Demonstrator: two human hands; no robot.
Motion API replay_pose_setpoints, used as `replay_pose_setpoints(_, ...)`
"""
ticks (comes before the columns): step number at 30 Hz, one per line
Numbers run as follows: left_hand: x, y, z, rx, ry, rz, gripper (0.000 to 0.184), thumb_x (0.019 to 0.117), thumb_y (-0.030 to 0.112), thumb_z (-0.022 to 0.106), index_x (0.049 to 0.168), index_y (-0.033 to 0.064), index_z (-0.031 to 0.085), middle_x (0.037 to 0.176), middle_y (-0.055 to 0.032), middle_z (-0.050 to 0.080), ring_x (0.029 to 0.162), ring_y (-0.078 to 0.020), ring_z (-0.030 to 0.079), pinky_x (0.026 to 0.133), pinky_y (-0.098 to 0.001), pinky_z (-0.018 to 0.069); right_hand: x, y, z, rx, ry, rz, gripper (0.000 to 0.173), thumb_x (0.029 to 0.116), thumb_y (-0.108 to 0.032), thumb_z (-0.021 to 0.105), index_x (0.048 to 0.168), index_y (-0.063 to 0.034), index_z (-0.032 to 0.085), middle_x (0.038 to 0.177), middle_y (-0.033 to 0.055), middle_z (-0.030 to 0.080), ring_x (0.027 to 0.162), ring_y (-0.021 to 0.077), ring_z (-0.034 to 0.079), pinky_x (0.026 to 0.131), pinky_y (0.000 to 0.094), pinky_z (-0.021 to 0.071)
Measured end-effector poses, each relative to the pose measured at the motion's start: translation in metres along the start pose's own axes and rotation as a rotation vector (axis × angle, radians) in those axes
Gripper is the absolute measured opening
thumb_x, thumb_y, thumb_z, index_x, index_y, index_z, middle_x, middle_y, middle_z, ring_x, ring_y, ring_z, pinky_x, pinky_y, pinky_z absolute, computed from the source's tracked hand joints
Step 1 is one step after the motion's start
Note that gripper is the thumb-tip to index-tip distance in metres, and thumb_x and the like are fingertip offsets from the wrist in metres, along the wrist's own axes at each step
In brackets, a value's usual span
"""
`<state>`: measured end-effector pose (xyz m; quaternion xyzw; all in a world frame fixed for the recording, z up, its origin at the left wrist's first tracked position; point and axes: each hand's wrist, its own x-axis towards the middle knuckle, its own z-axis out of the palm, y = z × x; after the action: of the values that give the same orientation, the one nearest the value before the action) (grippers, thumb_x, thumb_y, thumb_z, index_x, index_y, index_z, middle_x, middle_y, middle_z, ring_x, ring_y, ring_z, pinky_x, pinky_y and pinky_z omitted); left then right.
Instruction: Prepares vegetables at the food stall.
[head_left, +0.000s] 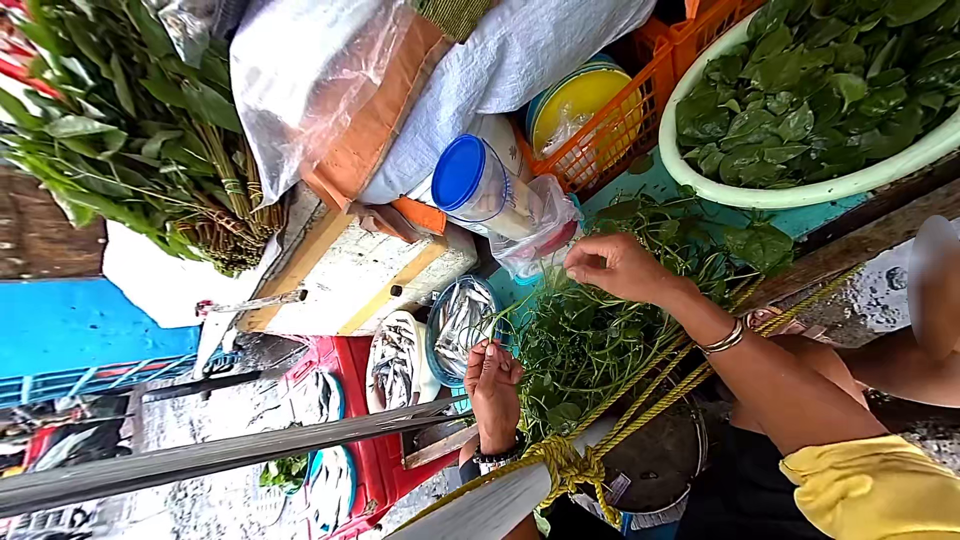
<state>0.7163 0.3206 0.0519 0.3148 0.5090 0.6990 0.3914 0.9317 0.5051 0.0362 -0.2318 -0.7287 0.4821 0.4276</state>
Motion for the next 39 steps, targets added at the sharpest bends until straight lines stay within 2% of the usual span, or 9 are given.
replay_pose_setpoints(2,0.001,0.001,0.002,0.006,0.04,-0.046,0.024,0.106,0.007,0.038,0.098,0.0069,0.06,0.07,-0.0013,0.06,0.056,-0.0081,0.058,0.051,-0.0207,0.0483,0.002,-0.001,-0.005,0.278,-0.092,0.189,0.017,0.0964,-0.006,0.067,0.112,0.0014,0.069,0.076,0.0069,0.068,0.063,0.0105,0.062,0.061,0.0261,0.0527)
replay_pose_setpoints(6,0.002,0.001,0.001,0.01,0.057,-0.075,0.024,0.1067,0.007,0.037,0.098,0.0063,0.059,0.07,-0.0016,0.059,0.056,-0.0083,0.057,0.05,-0.0203,0.0482,0.004,-0.002,-0.012,0.569,-0.187,0.398,0.014,0.0981,-0.001,0.063,0.111,0.0021,0.068,0.081,0.0106,0.073,0.065,0.0137,0.069,0.056,0.0244,0.0551)
replay_pose_setpoints(16,0.004,0.0,-0.001,0.044,0.116,-0.101,0.025,0.108,0.008,0.036,0.096,0.0073,0.059,0.069,-0.0006,0.058,0.055,-0.0082,0.056,0.049,-0.02,0.0465,0.004,-0.004,-0.016,0.693,-0.213,0.384,0.017,0.0974,0.005,0.057,0.11,0.0035,0.068,0.086,0.0117,0.075,0.071,0.0164,0.073,0.061,0.0272,0.0602)
replay_pose_setpoints(22,0.002,-0.001,0.001,0.024,0.095,-0.096,0.023,0.1071,0.008,0.039,0.096,0.007,0.059,0.069,-0.0016,0.059,0.055,-0.0083,0.056,0.049,-0.0202,0.0469,0.006,0.0,-0.01,0.388,-0.247,0.313,0.012,0.0983,-0.003,0.063,0.104,0.0015,0.072,0.088,0.0079,0.073,0.071,0.0106,0.066,0.065,0.026,0.0553)
replay_pose_setpoints(26,0.002,-0.002,0.002,0.028,0.085,-0.085,0.023,0.1059,0.006,0.039,0.095,0.0076,0.059,0.07,-0.0015,0.059,0.056,-0.0082,0.056,0.05,-0.0203,0.0476,0.008,0.009,0.003,-0.037,-0.228,0.204,0.01,0.0935,-0.013,0.073,0.099,-0.004,0.075,0.088,0.0095,0.073,0.082,0.0213,0.07,0.081,0.0451,0.0566)
replay_pose_setpoints(28,0.001,-0.001,0.003,0.026,0.082,-0.074,0.023,0.1057,0.006,0.039,0.094,0.0073,0.059,0.07,-0.002,0.06,0.056,-0.009,0.058,0.052,-0.0215,0.0493,0.009,0.006,0.006,-0.214,-0.244,0.218,0.011,0.0968,-0.012,0.067,0.1,-0.0041,0.073,0.086,0.0117,0.071,0.084,0.0278,0.069,0.081,0.0528,0.0545)
replay_pose_setpoints(32,0.0,-0.002,0.002,0.014,0.05,-0.026,0.022,0.104,0.006,0.043,0.094,0.007,0.063,0.073,-0.0036,0.062,0.061,-0.0117,0.061,0.059,-0.0259,0.0538,0.009,0.002,0.005,-0.453,-0.33,0.233,0.015,0.099,-0.014,0.06,0.094,-0.0069,0.072,0.09,0.0123,0.069,0.092,0.0322,0.067,0.078,0.0566,0.0511)
replay_pose_setpoints(35,0.001,-0.001,0.004,0.001,0.011,0.016,0.019,0.1029,0.008,0.047,0.095,0.0083,0.065,0.075,-0.0035,0.064,0.064,-0.0124,0.063,0.062,-0.0279,0.0556,0.01,0.003,0.006,-0.501,-0.386,0.237,0.015,0.0992,-0.016,0.06,0.094,-0.0065,0.071,0.097,0.0122,0.068,0.099,0.0321,0.066,0.081,0.0559,0.0508)
replay_pose_setpoints(39,0.004,0.0,0.006,-0.011,0.002,0.045,0.019,0.1036,0.011,0.048,0.098,0.0095,0.066,0.075,-0.0031,0.064,0.066,-0.013,0.064,0.064,-0.0292,0.0568,0.011,0.013,0.005,-0.182,-0.309,0.239,0.014,0.0953,-0.013,0.067,0.086,-0.005,0.073,0.082,0.0088,0.069,0.081,0.0229,0.066,0.076,0.0483,0.0519)
